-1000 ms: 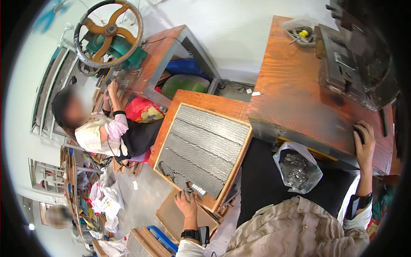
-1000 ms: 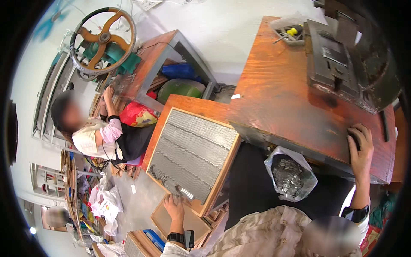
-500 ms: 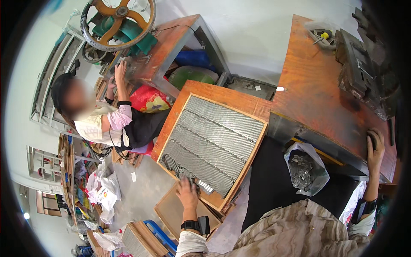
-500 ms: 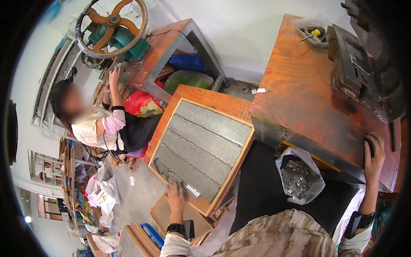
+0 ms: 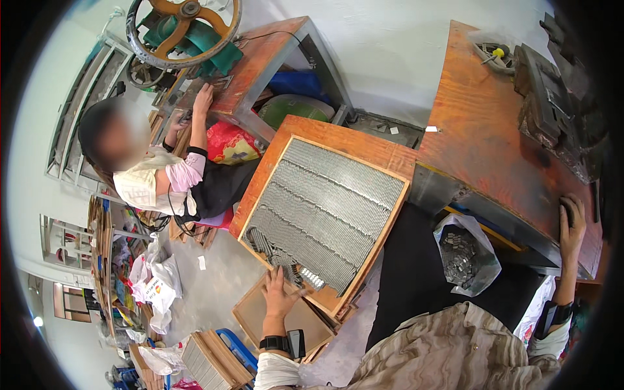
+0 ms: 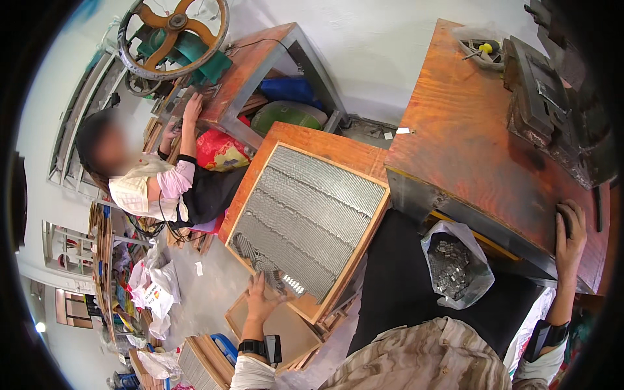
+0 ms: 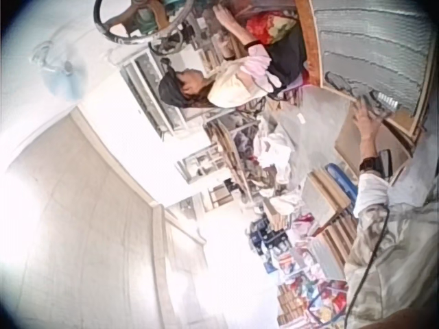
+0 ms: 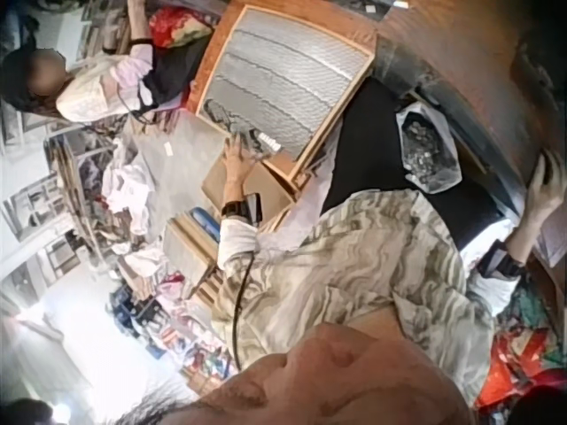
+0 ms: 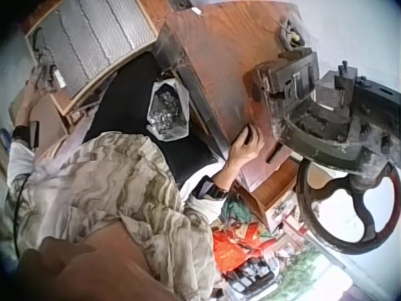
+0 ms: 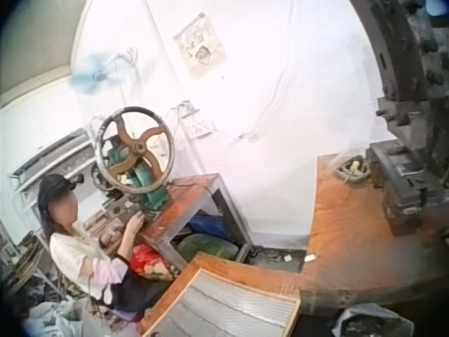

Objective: Operate a manual hand-press to stamp small metal components.

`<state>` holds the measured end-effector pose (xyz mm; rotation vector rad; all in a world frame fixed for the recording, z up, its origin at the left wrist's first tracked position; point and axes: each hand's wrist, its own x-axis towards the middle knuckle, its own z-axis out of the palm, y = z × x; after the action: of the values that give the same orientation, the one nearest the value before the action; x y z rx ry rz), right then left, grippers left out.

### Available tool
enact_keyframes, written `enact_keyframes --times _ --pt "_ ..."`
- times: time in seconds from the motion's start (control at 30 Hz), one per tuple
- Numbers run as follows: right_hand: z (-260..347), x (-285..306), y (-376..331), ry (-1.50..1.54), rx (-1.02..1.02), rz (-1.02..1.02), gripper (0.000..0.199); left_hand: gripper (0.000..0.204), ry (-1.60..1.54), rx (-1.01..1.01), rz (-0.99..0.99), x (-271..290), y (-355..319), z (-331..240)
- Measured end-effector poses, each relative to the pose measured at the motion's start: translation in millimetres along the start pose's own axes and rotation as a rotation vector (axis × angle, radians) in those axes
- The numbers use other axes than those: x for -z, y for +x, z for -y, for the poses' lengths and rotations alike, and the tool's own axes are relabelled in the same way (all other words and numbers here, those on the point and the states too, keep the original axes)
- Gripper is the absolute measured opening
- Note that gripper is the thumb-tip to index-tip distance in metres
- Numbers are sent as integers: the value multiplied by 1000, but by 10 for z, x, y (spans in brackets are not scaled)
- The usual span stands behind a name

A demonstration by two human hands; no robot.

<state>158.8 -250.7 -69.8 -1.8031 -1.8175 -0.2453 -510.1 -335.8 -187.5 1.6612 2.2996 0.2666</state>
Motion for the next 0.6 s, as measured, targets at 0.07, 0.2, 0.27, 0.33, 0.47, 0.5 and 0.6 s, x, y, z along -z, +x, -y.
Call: enact_keyframes --times 0.07,0.2,0.27,0.33,0.47,0.5,0.6 --pt "6 6 12 2 -6 12 16 88 156 19 69 78 -27 -110" --pt "8 6 22 -6 1 11 16 95 59 51 -26 -61 70 85" --pt "11 14 23 -12 -2 13 16 95 28 48 -48 -90 109 113" --pt "-1 9 26 -14 -4 14 16 93 12 30 -76 -101 124 110" --pt "-29 -15 33 -17 18 5 16 83 76 74 -119 -143 -16 16" --pt "-25 -20 33 -9 12 5 15 76 -16 205 -161 -245 -29 100" --pt "-50 -37 23 -3 7 -20 15 65 -15 449 -199 -373 -30 -147"
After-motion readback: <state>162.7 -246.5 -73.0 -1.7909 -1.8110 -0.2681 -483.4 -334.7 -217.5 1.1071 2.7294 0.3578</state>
